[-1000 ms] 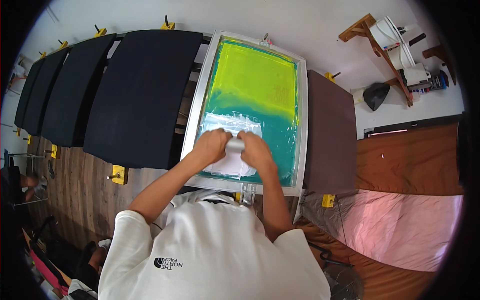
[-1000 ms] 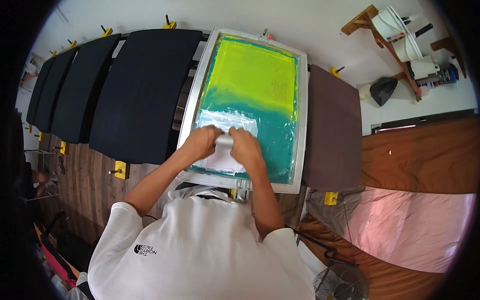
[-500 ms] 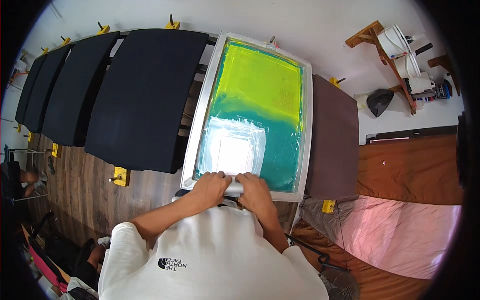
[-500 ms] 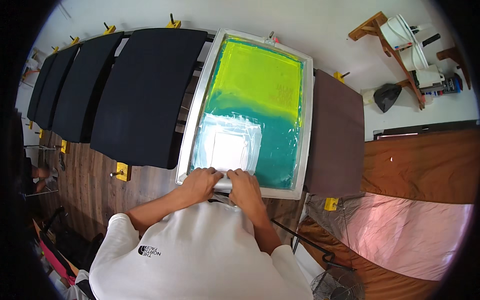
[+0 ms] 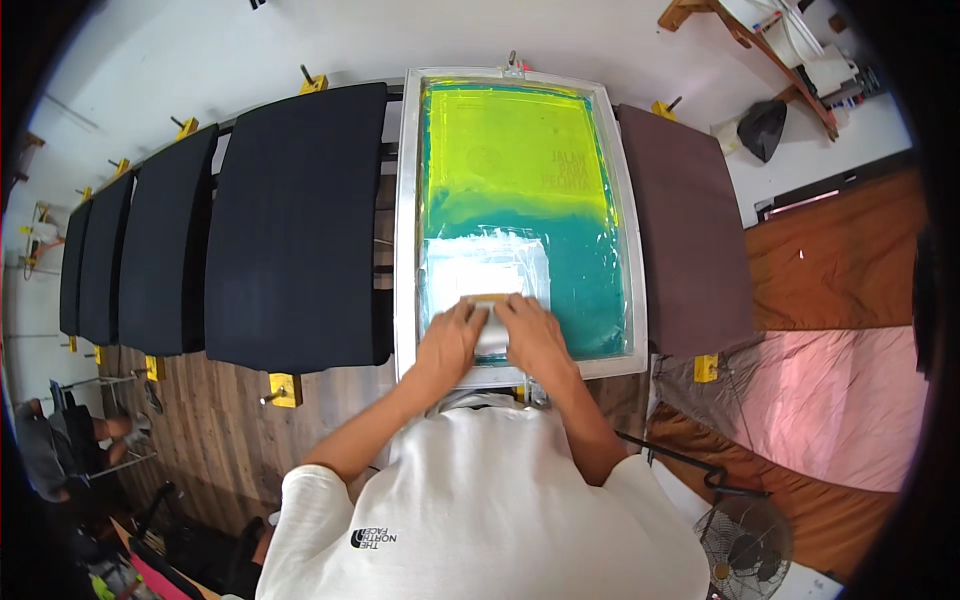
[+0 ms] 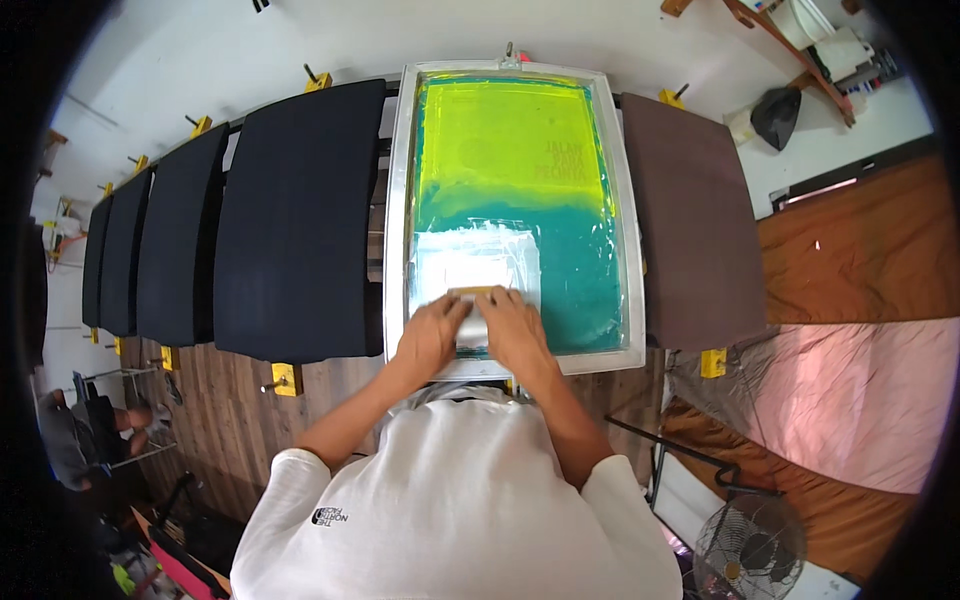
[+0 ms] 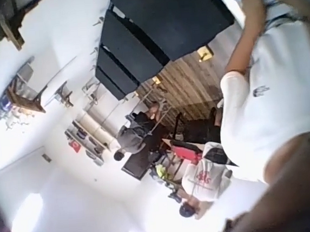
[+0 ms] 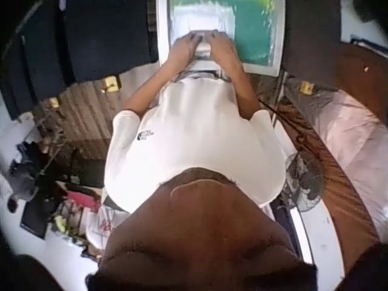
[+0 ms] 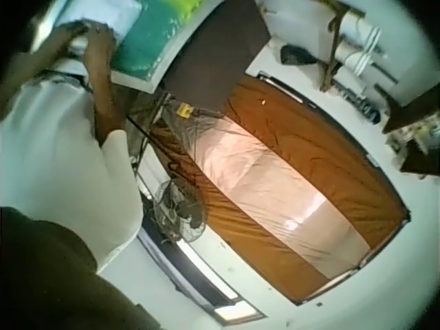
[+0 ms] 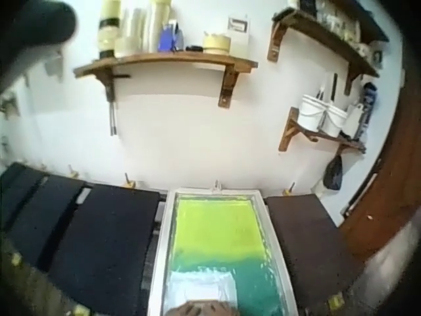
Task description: Performing screen printing on fabric using a squeegee and ink.
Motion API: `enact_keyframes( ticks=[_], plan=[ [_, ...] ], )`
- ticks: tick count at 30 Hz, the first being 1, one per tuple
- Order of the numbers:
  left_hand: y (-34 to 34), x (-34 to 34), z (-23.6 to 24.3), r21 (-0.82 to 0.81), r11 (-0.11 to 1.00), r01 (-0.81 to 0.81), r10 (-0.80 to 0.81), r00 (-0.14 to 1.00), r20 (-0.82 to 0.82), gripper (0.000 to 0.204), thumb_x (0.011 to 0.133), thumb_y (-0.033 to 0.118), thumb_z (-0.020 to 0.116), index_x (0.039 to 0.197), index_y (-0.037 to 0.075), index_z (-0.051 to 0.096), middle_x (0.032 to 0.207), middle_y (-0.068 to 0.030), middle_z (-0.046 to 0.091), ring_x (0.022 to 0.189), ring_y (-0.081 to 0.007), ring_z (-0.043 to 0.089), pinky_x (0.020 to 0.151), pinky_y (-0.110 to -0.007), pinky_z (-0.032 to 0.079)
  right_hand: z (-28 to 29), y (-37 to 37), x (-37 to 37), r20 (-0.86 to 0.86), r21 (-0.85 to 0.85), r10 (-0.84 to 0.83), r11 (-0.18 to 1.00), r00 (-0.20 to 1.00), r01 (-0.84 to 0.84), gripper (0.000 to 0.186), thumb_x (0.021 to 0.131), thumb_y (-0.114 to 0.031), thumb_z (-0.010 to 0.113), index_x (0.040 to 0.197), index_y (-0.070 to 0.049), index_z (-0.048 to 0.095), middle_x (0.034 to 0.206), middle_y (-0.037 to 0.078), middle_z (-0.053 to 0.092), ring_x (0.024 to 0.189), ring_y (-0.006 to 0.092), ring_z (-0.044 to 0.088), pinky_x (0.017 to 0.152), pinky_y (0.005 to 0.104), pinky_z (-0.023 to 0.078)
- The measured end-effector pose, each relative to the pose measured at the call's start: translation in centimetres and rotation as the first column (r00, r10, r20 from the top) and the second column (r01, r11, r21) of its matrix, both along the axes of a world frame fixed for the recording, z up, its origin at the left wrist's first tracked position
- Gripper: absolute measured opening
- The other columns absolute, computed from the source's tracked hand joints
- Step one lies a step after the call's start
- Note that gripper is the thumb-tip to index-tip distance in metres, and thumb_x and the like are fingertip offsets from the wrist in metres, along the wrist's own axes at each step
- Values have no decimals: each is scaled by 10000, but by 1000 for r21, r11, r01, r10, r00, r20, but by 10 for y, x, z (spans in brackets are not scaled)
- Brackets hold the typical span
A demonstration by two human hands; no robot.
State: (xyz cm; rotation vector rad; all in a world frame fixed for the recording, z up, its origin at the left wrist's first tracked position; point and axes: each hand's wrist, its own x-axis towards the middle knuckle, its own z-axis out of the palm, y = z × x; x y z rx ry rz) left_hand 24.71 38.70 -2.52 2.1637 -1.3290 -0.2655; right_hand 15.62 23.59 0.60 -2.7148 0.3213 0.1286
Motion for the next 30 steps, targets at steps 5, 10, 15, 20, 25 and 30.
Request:
enact_keyframes(
  ticks=[5,10,15,20,25,30],
  plan=[
    [31,-39,14,41,998,38,-38,999,-19,527,661,-108,578,1185,-55,600,1138,-261,629,973,-414,637,858,-447,523,5,28,-44,48,59,35,998,998,-38,359,721,43,622,1070,-41,618,1047,150,585,1070,337,557,834,470,492],
    [6,-3,30,135,988,75,-52,985,-168,481,636,-71,605,1110,-7,648,964,-234,670,853,-409,658,788,-458,542,13,5,-14,-85,68,42,997,996,-36,350,712,27,659,1051,-56,641,1024,148,612,1029,345,596,838,480,493],
    [-38,55,7,4,999,-49,49,997,-65,363,686,-67,601,1025,32,682,922,-199,668,826,-391,658,746,-464,538,1,-29,43,41,2,-5,1000,999,5,369,703,53,624,1053,-63,646,973,179,643,983,380,619,818,486,513],
    [-11,14,-6,-1,1000,-4,4,998,67,417,703,-77,595,1113,0,578,1061,-215,606,941,-383,637,791,-456,515,-9,-9,13,37,1,-8,1000,999,8,389,695,58,625,1069,-45,611,1086,155,604,1026,368,578,839,466,507],
    [33,-46,6,79,997,25,-27,999,24,539,651,-70,618,1187,-20,584,1181,-256,604,1007,-410,627,868,-462,507,2,29,-44,4,83,17,996,1000,-17,426,675,67,621,1085,-49,616,1139,144,581,1081,353,548,865,455,491],
    [13,-14,33,167,985,51,-22,984,-174,386,669,-34,632,1051,9,660,916,-209,670,805,-386,667,740,-454,539,18,7,-20,-105,124,50,992,993,-37,390,683,50,619,1056,-60,653,1000,139,634,998,358,599,866,443,490]
  ],
)
